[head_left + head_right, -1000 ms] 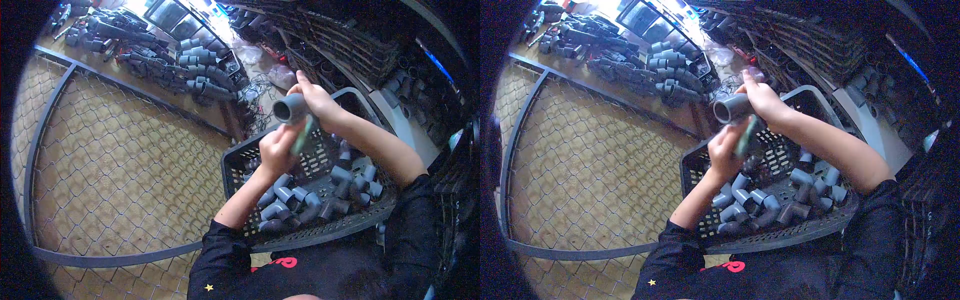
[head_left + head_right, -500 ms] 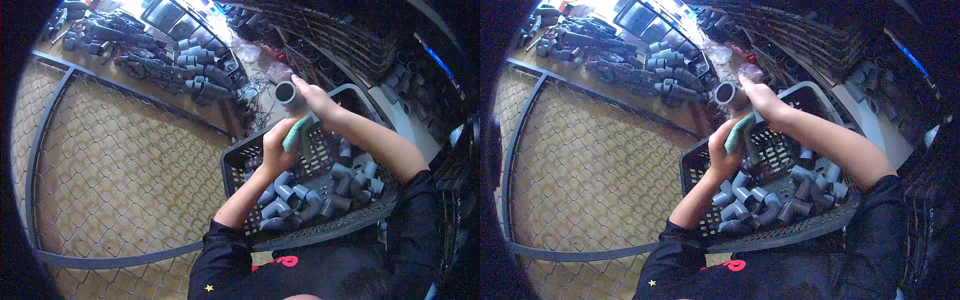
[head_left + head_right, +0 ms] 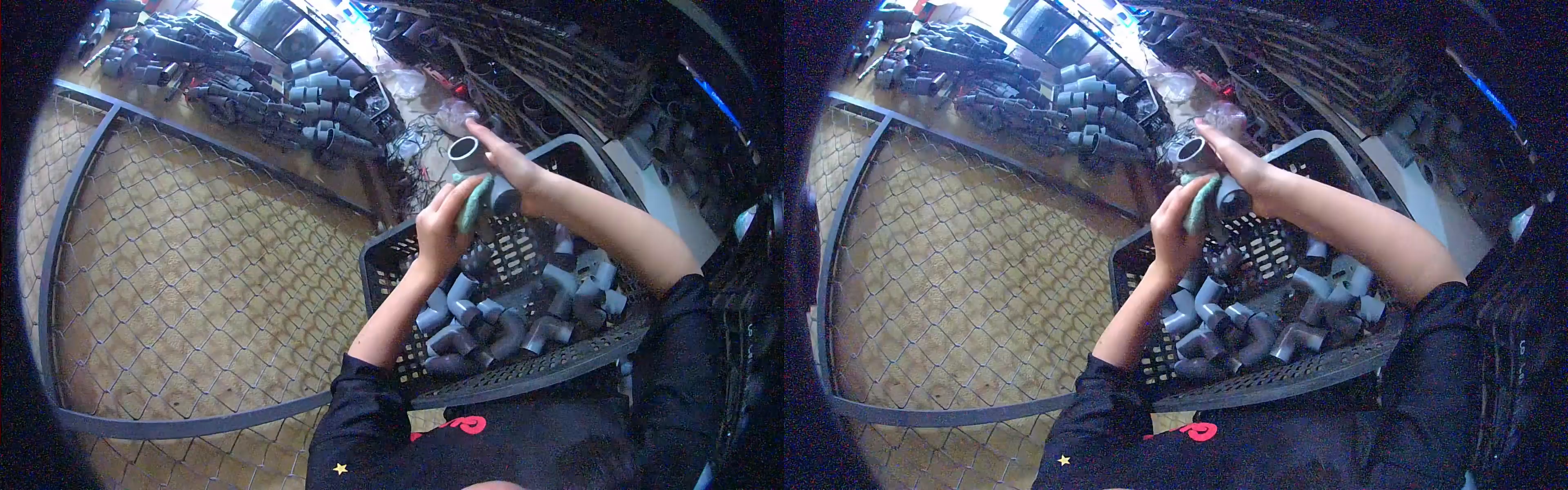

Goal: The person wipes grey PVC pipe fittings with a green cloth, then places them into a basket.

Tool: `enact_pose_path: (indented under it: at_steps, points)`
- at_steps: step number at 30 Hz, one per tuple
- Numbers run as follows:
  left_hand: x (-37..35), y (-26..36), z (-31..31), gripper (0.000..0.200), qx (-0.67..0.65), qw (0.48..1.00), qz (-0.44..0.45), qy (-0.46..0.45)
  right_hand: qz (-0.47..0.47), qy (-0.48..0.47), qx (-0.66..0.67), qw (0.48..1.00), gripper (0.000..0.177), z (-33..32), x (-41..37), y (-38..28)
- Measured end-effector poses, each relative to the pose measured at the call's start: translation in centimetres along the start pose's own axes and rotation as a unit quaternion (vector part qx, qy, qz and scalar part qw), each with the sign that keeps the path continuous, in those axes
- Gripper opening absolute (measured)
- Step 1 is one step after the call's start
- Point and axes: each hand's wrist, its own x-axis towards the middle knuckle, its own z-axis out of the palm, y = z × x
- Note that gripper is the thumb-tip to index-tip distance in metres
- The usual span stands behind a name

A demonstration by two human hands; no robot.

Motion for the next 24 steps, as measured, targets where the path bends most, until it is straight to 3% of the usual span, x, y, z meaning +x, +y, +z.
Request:
enact_pose_path:
  at_steps: [4,8,9,11,14,18,21,24]
  points:
    - [0.1,0.7,0.4,0.038,-0.066,0.998,0.014,0.005,0.008,0.049,-0.082,0.995,0.064,0.9,-1.1,-1.1]
    - [0.2,0.4,-0.1,0.037,-0.003,0.992,0.048,0.117,0.082,-0.025,-0.12,0.989,0.067,0.3,-0.9,-0.4]
    - [0.4,0.5,-0.3,0.038,-0.018,0.991,0.033,0.125,0.074,-0.003,-0.141,0.987,0.052,0.8,-1.3,-0.3]
    - [-0.1,-0.1,0.3,0.039,-0.024,0.992,0.018,0.121,0.087,0.007,-0.132,0.987,0.047,1.0,-1.4,-0.3]
    - [-0.2,0.4,1.3,0.04,-0.089,0.99,0.0,0.106,0.056,0.052,-0.131,0.988,0.059,0.4,-0.7,-0.1]
    - [-1.2,1.7,2.0,0.042,-0.127,0.99,-0.042,0.041,0.0,0.076,-0.126,0.989,0.059,0.0,-0.6,-0.8]
    - [-0.2,1.8,0.9,0.041,-0.102,0.994,-0.032,0.03,0.006,0.016,-0.039,0.999,0.056,-0.6,0.0,-0.4]
    - [0.3,0.4,0.2,0.038,-0.118,0.984,-0.048,0.122,-0.011,0.048,-0.072,0.996,0.049,-0.5,0.5,0.4]
